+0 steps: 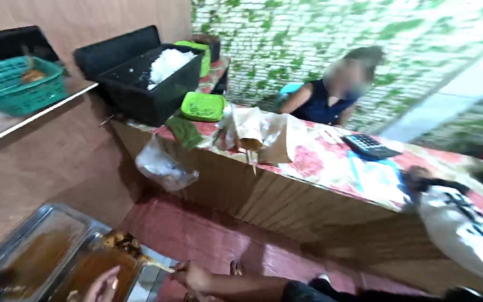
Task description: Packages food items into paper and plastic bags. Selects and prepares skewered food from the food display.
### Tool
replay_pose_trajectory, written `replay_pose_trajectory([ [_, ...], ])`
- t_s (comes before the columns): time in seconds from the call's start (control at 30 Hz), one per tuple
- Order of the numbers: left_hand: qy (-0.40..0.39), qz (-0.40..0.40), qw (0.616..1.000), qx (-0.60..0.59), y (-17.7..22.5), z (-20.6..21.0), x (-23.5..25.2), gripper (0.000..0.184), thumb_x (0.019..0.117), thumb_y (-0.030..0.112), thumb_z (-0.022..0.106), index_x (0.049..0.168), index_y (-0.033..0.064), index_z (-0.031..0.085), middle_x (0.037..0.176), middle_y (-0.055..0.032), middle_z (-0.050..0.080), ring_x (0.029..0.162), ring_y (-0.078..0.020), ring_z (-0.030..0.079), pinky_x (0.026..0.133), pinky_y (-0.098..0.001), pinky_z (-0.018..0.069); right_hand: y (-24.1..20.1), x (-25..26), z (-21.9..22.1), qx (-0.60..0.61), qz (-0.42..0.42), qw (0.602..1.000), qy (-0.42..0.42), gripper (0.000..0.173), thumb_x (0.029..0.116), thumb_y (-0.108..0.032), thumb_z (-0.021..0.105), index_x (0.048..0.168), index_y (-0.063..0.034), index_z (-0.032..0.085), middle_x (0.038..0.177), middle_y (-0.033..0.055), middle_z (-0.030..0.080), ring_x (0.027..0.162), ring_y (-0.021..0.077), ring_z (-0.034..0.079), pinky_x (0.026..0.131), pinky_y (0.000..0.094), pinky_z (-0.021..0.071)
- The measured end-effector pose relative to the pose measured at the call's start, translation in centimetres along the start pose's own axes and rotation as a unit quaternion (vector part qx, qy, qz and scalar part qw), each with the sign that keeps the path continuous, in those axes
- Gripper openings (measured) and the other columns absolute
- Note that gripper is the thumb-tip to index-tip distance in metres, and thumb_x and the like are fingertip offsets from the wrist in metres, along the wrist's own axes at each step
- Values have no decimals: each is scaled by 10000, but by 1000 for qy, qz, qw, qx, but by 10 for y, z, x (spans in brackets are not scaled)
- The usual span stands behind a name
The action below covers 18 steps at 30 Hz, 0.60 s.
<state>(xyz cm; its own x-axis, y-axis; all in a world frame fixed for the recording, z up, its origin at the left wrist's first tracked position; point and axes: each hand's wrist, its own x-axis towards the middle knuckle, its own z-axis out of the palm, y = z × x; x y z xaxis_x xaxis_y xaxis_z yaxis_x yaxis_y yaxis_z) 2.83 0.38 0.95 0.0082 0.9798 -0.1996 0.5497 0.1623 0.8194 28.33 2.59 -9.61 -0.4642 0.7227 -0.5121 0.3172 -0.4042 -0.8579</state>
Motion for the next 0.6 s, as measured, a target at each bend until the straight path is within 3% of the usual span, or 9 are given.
replay_pose_trajectory([
  [0.07, 12, 82, 993, 81, 38, -9, 39, 399, 1039, 171, 527, 1355, -67, 578, 1369, -274, 585, 1272, -360, 577, 1096, -511, 449, 5, -42, -41, 53, 17, 998, 39, 295, 1060, -210, 502, 1203, -7, 661, 814, 44, 586, 658, 104, 490, 649, 315, 448],
  [0.13, 17, 164, 977, 134, 80, -3, 81, 370, 1010, 169, 562, 1310, -40, 624, 1404, -249, 569, 1307, -383, 549, 1094, -544, 443, 10, -88, -80, 85, 19, 992, 94, 273, 1055, -198, 500, 1183, -21, 665, 754, -7, 558, 608, 60, 474, 595, 266, 431],
  [0.3, -22, 342, 915, 214, 184, 73, 178, 300, 961, 178, 640, 1224, 61, 723, 1451, -224, 542, 1340, -429, 512, 1100, -600, 419, 27, -174, -152, 148, -7, 948, 281, 220, 1035, -157, 542, 1162, -24, 663, 704, -34, 577, 544, 32, 486, 524, 223, 430],
  [0.43, -157, 381, 843, 345, 266, 171, 233, 357, 1011, 203, 576, 1353, 165, 671, 1608, -142, 396, 1491, -385, 340, 1194, -598, 289, 36, -191, -198, 167, -16, 910, 380, 222, 1054, -149, 523, 1174, -25, 663, 676, -22, 558, 497, 49, 467, 479, 226, 422],
  [0.6, -220, 384, 785, 433, 311, 278, 292, 422, 1010, 134, 522, 1423, 103, 602, 1693, -92, 247, 1565, -367, 172, 1221, -671, 109, 40, -177, -241, 229, -10, 885, 405, 208, 1061, -153, 533, 1150, -18, 664, 664, -10, 545, 471, 54, 437, 446, 219, 388],
])
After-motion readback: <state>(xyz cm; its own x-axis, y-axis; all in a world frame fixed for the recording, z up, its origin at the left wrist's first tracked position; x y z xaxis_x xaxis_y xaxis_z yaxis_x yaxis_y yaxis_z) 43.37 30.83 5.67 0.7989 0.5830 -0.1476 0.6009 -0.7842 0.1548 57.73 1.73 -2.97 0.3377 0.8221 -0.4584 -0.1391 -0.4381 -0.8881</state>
